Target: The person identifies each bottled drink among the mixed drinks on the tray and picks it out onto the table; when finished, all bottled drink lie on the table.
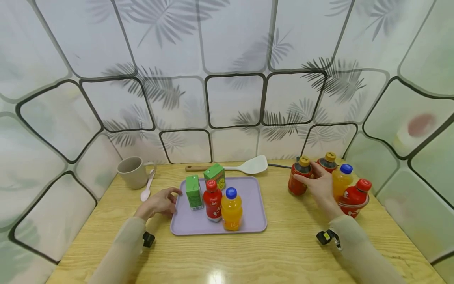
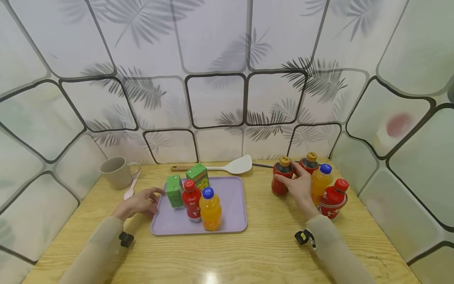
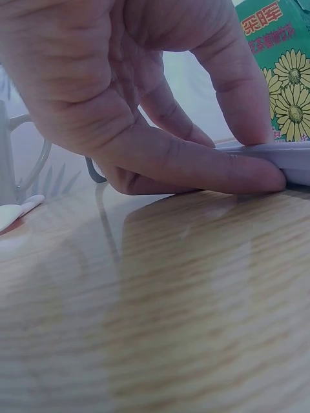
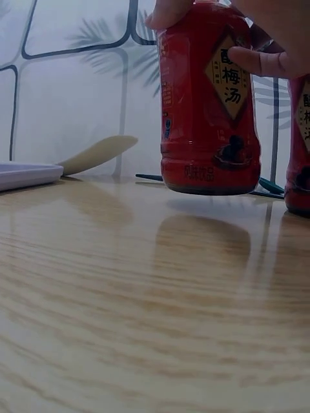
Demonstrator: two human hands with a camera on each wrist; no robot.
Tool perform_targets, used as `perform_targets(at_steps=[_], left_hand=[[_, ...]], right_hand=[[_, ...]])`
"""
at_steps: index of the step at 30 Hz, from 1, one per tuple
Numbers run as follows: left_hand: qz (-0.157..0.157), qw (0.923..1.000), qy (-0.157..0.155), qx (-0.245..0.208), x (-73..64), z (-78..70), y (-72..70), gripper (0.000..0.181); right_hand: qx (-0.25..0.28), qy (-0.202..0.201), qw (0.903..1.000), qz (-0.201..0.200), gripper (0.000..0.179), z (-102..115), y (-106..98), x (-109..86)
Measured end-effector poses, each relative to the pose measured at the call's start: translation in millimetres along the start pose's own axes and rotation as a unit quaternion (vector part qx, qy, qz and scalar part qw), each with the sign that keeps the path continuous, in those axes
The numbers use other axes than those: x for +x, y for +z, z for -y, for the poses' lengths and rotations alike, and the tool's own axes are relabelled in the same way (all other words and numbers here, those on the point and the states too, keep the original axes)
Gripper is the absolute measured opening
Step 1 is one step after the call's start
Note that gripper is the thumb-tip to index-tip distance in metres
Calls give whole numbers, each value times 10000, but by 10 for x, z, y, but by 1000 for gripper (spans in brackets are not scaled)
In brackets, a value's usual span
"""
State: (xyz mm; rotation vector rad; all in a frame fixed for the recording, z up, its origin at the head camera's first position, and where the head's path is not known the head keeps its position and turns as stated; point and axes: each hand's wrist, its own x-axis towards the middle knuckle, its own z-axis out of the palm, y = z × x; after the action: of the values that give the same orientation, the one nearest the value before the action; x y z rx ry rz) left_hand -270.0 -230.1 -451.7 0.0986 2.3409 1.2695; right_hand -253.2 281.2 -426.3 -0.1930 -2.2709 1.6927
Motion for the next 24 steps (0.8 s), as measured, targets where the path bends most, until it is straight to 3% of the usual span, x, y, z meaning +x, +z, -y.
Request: perform_targets(at_steps=[24], left_hand=[[16, 10000, -17, -45, 0, 4, -2, 67]], right_hand=[[-315, -72, 9986, -410, 73, -127, 24, 135]])
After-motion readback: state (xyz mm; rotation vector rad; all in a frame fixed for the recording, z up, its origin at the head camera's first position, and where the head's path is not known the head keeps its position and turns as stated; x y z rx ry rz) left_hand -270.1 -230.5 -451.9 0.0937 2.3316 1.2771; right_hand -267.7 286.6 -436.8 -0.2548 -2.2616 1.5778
